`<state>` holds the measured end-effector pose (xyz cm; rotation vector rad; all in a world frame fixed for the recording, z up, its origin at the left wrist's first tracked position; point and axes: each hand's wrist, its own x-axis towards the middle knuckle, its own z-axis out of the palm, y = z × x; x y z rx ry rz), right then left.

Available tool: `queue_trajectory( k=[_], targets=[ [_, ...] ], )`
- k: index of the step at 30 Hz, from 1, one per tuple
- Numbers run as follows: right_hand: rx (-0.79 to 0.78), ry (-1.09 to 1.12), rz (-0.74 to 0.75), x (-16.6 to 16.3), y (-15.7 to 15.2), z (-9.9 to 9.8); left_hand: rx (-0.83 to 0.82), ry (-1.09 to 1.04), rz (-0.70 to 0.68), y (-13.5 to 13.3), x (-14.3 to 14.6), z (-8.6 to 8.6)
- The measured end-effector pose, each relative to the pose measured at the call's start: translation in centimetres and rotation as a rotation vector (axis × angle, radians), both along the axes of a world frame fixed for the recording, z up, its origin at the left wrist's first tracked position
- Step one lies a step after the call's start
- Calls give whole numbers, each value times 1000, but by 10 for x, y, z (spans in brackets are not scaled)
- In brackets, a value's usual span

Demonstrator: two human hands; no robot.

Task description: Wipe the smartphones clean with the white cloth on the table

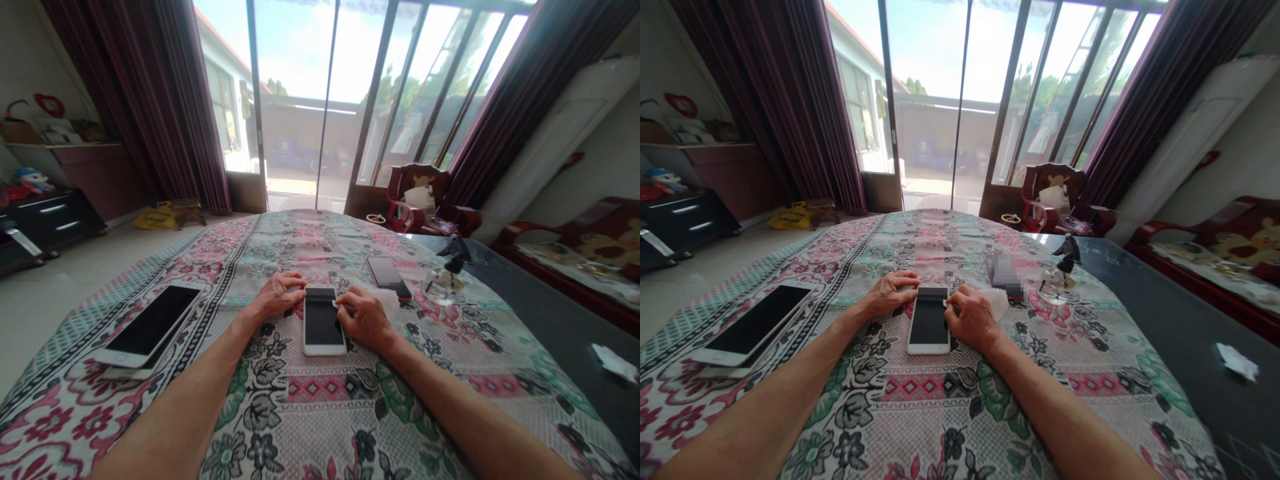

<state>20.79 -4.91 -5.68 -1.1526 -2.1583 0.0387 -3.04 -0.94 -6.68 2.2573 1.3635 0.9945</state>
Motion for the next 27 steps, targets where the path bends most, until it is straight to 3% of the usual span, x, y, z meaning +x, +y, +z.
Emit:
queue_trajectory(
  k=[14,27],
  targets=[
    [-18,-31,-28,1,-1,-1,-5,14,-20,-2,2,4],
    [-17,11,128,12,-13,-4,8,14,-23,1,0,0]
  ],
)
